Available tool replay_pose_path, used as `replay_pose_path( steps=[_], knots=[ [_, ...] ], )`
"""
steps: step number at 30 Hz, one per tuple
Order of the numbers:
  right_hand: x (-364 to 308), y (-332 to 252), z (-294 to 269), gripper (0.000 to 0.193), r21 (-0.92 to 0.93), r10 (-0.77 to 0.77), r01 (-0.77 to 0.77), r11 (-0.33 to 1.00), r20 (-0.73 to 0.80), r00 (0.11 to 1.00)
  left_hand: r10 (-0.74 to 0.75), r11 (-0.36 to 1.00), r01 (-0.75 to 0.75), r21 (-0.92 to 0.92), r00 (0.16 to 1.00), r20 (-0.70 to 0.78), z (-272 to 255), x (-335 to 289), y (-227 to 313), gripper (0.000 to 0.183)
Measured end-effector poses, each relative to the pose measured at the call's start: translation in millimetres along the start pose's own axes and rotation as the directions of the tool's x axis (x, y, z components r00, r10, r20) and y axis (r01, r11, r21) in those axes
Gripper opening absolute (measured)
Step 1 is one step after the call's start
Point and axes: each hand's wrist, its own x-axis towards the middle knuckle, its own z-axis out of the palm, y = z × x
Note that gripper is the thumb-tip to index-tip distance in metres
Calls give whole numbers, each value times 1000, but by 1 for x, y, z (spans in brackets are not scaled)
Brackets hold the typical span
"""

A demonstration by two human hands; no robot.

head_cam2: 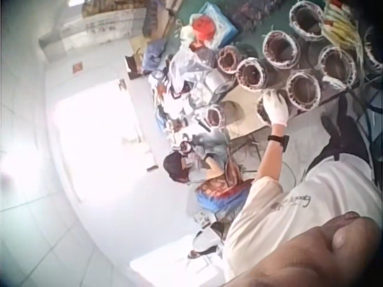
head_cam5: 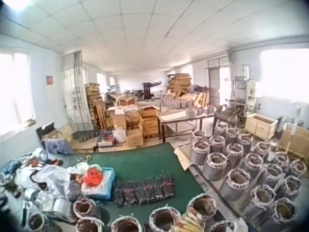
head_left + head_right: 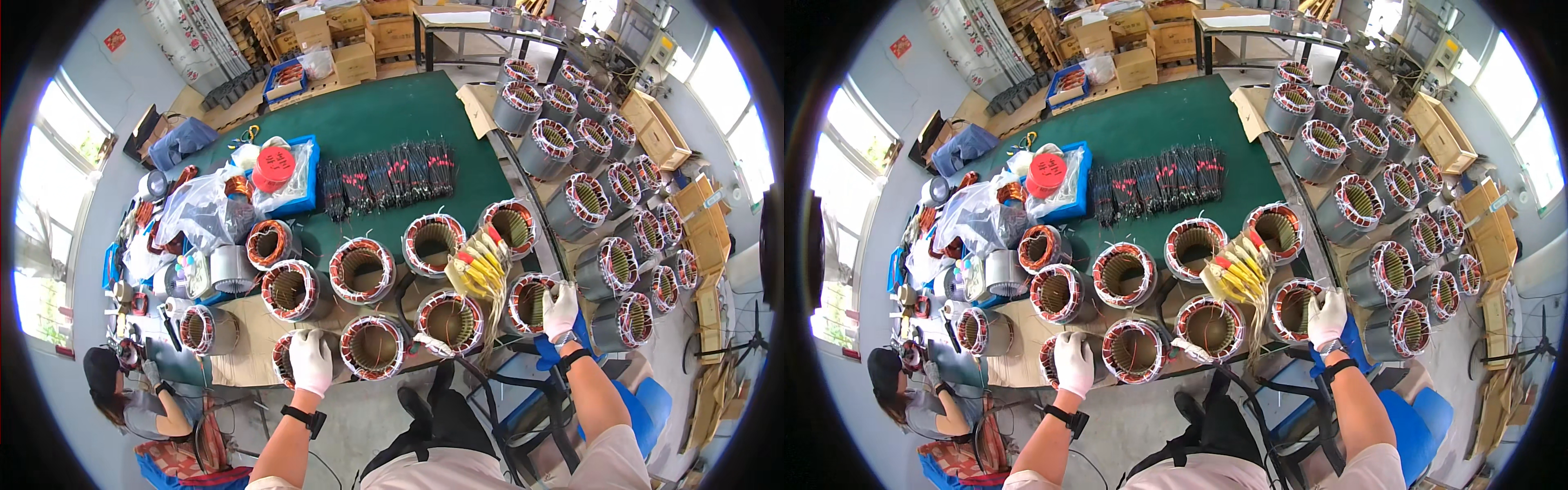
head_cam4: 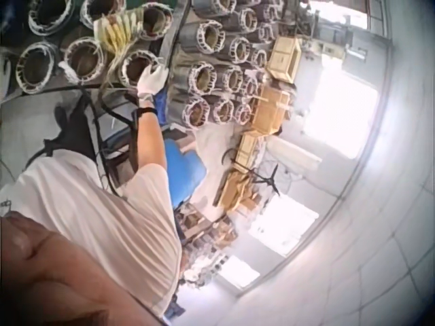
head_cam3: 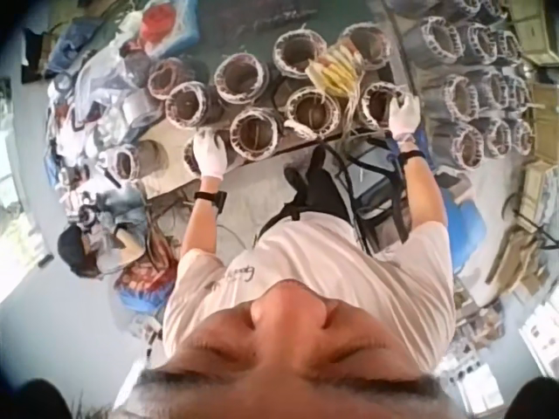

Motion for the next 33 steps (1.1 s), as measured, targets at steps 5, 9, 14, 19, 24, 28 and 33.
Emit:
replay_pose_path(
  steps=[5, 9, 14, 19, 24, 28, 33],
  knots=[
    [-1, 12, 7, 23, -15, 23, -22, 1000, 61, 998, -20, 1000, 20, -16, 999, 36, -3, 0, 3, 23],
    [-2, 21, 10, 29, -27, 14, -12, 1000, 68, 998, 2, 1000, -2, -4, 1000, 4, -4, 3, 5, 22],
    [0, 10, 5, 29, -25, 97, -94, 995, 135, 986, -13, 1000, 13, 0, 1000, 14, -7, 3, 6, 23],
    [-3, 21, 9, 31, -37, 58, -54, 998, 128, 990, -9, 1000, 9, 3, 1000, 13, -7, 4, 8, 23],
    [-3, 21, 12, 36, -55, 111, -104, 993, 160, 981, -14, 1000, 14, 12, 1000, 6, -6, 3, 7, 23],
    [-2, 22, 11, 35, -67, 78, -71, 995, 110, 991, -20, 1000, 20, 1, 1000, 16, -6, 4, 8, 23],
    [-1, 16, 8, 26, -35, 23, -21, 999, 66, 998, -30, 999, 31, -24, 999, 19, -10, 6, 16, 22]
  ],
)
